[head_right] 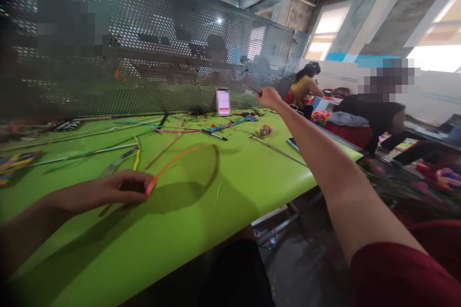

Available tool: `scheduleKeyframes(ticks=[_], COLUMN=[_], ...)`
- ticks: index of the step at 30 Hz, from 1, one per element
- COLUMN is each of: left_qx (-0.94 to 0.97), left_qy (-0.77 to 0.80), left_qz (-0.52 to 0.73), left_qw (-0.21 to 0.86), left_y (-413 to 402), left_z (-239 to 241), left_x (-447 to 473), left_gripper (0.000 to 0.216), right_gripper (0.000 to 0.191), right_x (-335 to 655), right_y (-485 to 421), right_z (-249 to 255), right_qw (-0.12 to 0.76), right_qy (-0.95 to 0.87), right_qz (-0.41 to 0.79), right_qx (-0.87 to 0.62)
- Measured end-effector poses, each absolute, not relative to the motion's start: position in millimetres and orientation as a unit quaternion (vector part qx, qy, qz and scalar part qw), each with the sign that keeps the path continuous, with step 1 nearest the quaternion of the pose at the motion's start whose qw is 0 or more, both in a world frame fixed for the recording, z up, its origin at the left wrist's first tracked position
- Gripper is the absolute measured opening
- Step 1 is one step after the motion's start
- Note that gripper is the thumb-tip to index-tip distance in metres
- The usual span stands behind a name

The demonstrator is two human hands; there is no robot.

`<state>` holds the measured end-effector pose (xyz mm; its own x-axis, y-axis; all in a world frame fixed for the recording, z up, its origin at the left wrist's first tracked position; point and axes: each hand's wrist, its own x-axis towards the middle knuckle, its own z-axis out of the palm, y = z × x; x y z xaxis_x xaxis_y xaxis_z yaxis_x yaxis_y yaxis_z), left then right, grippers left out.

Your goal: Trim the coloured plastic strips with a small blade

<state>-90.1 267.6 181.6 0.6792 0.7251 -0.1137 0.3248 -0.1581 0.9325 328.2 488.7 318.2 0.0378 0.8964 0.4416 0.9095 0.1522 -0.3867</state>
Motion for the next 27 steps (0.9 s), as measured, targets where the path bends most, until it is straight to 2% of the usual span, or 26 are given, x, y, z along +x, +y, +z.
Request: scheduleKeyframes(ticks=[2, 5, 7, 9, 12, 16, 20, 27], left_qx=[0.714, 0.673, 0.655, 0.637, 0.594, 0.588, 0.59, 0.583], left_qy=[0.366, 0.371, 0.372, 0.372, 0.35, 0.353, 0.364, 0.371], left_qz=[0.24, 0.356, 0.407, 0.444, 0.503, 0.493, 0.479, 0.467], left_qw=[0.546, 0.531, 0.517, 0.509, 0.521, 0.535, 0.539, 0.552], left_y=[268.9, 269.5, 269.9, 270.5, 270.2, 264.2, 256.7, 251.3], left_z=[180.0, 176.4, 173.0, 169.3, 165.8, 167.5, 171.3, 176.1], left_x=[-87.2, -81.7, -78.4, -75.2, -69.0, -57.4, -49.1, -45.6], left_gripper=[0.024, 0.027, 0.028, 0.029, 0.028, 0.027, 0.025, 0.021], right_gripper=[0.029, 0.031, 0.038, 0.039, 0.036, 0.029, 0.027, 0.029], right_x=[302.0, 252.9, 219.3, 189.9, 159.9, 148.6, 153.1, 154.7], right_y=[474.7, 434.4, 400.8, 369.7, 338.4, 323.1, 319.7, 319.1], right_z=[322.7, 306.8, 282.1, 252.3, 212.1, 184.0, 176.3, 167.4], right_qw=[0.359, 0.38, 0.334, 0.245, 0.197, 0.227, 0.276, 0.301], right_qy=[-0.718, -0.777, -0.849, -0.909, -0.937, -0.945, -0.94, -0.937], right_qz=[-0.043, -0.018, 0.013, 0.031, 0.039, 0.059, 0.066, 0.031], right_qx=[-0.594, -0.502, -0.41, -0.336, -0.286, -0.23, -0.189, -0.176])
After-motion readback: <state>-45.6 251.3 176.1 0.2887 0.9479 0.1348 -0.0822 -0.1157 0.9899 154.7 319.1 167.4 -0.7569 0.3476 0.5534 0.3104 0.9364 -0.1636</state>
